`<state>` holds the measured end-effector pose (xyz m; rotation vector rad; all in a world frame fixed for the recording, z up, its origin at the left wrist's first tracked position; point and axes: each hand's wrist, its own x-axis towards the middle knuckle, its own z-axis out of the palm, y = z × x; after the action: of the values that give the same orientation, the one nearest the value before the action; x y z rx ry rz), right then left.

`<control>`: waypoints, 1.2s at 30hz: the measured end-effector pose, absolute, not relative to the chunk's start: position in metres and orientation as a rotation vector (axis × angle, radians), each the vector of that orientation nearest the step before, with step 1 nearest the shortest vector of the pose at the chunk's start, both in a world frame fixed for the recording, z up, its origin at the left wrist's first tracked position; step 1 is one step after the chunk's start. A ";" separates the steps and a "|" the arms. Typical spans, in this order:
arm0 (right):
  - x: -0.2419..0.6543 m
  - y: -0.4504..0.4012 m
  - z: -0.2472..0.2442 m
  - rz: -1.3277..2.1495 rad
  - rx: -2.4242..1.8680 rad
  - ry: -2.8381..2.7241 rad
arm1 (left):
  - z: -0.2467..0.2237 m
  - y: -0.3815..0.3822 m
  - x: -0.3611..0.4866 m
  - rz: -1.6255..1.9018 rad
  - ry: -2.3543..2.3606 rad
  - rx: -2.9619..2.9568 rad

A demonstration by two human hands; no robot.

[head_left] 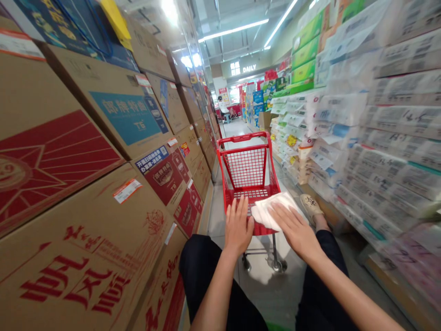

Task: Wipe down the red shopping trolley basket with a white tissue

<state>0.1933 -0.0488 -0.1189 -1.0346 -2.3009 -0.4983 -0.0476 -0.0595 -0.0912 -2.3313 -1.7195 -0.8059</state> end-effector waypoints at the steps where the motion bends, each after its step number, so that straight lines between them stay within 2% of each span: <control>1: 0.200 -0.050 -0.121 -0.494 -1.072 -2.269 | -0.091 -0.060 -0.045 -0.783 -1.720 -2.321; 4: 0.196 -0.056 -0.127 -0.451 -1.138 -2.187 | -0.090 -0.060 -0.035 -0.742 -1.719 -2.316; 11: 0.139 -0.061 -0.120 -0.390 -0.964 -2.242 | -0.091 -0.056 -0.031 -0.736 -1.701 -2.404; 17: 0.158 -0.041 -0.105 -0.301 -0.892 -2.349 | -0.091 -0.058 -0.037 -0.741 -1.662 -2.416; 25: 0.222 -0.013 -0.104 -0.356 -0.930 -2.413 | -0.093 -0.059 -0.039 -0.776 -1.645 -2.395; 30: 0.190 -0.039 -0.120 -0.278 -1.084 -2.249 | -0.095 -0.057 -0.034 -0.794 -1.650 -2.394; 36: 0.166 -0.047 -0.118 -0.320 -0.913 -2.412 | -0.094 -0.057 -0.038 -0.789 -1.645 -2.418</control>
<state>0.1657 -0.0475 -0.1179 -0.9125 -2.4122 -0.3199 -0.0382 -0.0574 -0.0942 -2.4177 -1.6451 -0.7893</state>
